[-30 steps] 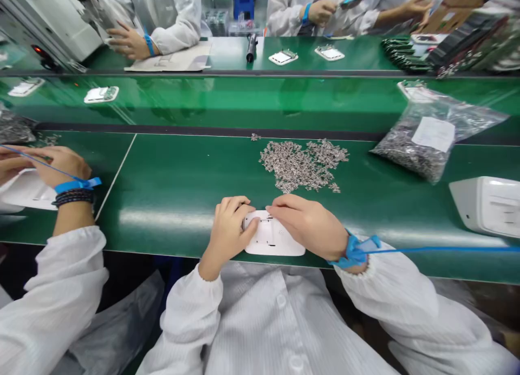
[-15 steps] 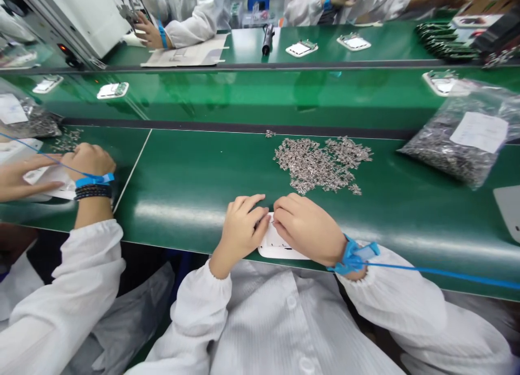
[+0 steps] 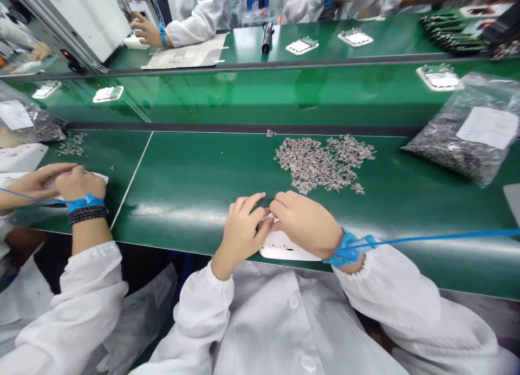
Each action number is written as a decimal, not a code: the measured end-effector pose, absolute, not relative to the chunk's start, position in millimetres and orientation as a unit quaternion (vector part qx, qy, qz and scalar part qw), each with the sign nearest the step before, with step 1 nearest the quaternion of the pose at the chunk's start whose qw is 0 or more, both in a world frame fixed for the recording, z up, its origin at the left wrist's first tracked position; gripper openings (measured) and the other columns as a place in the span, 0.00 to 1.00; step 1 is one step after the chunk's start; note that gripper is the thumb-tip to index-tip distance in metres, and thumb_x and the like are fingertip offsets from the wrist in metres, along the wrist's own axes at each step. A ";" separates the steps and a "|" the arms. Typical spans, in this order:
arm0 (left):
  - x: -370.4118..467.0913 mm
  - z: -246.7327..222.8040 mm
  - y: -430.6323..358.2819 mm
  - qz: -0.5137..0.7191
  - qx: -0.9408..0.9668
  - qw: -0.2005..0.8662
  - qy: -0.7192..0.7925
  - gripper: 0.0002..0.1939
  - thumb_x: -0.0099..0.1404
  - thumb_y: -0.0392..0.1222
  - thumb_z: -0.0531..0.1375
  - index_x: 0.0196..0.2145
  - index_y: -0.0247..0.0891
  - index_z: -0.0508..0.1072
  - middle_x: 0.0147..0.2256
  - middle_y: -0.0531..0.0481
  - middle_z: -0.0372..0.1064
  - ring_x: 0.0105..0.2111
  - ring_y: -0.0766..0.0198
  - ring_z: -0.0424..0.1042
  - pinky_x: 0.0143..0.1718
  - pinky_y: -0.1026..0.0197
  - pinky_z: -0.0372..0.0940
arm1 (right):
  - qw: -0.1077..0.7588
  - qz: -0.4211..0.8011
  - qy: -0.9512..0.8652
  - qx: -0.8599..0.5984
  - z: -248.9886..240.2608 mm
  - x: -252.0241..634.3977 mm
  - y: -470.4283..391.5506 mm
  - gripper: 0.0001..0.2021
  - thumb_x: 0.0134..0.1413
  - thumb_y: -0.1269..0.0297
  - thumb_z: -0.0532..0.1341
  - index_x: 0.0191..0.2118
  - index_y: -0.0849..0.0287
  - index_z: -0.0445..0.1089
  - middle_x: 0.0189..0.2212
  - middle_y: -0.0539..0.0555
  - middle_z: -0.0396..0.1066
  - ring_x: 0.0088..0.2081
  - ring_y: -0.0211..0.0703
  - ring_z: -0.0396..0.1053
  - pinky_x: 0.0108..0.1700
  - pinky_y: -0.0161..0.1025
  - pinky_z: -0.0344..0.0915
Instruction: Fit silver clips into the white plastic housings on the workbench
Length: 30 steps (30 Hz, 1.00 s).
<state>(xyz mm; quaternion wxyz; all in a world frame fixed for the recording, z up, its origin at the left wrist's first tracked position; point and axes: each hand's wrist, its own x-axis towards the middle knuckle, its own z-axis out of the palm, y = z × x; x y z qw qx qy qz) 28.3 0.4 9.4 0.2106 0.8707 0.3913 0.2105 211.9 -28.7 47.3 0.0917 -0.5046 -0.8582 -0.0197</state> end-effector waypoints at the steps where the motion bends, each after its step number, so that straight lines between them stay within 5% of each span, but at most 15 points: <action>1: 27.9 9.6 0.2 0.208 0.871 0.213 0.392 0.10 0.73 0.44 0.54 0.41 0.42 0.75 0.62 0.51 0.64 0.54 0.55 0.63 0.50 0.50 0.61 | 0.093 -0.024 -0.854 -0.511 48.7 213.5 -30.8 0.08 0.56 0.66 0.69 0.35 0.62 0.70 0.32 0.55 0.66 0.35 0.47 0.62 0.37 0.43 0.60; 6: 26.6 8.7 0.8 0.202 0.875 0.214 0.384 0.17 0.74 0.45 0.52 0.58 0.46 0.69 0.64 0.49 0.61 0.55 0.55 0.62 0.50 0.50 0.60 | 0.103 -0.013 -0.828 -0.552 62.8 221.4 -64.2 0.09 0.62 0.60 0.64 0.40 0.61 0.73 0.41 0.60 0.70 0.42 0.53 0.64 0.41 0.47 0.62; 11: 25.7 9.3 2.3 0.195 0.892 0.209 0.351 0.17 0.75 0.40 0.51 0.56 0.49 0.71 0.59 0.55 0.69 0.52 0.57 0.63 0.49 0.51 0.58 | 0.145 0.013 -0.787 -0.600 58.3 213.2 -93.7 0.13 0.63 0.61 0.63 0.52 0.51 0.74 0.60 0.55 0.65 0.55 0.61 0.58 0.48 0.56 0.60; 30: 24.7 9.0 1.5 0.213 0.892 0.222 0.331 0.20 0.73 0.39 0.53 0.60 0.44 0.68 0.56 0.52 0.73 0.51 0.58 0.62 0.49 0.52 0.55 | 0.219 0.044 -0.758 -0.613 37.8 209.1 -93.2 0.13 0.68 0.63 0.56 0.51 0.54 0.77 0.60 0.52 0.66 0.55 0.58 0.57 0.52 0.54 0.56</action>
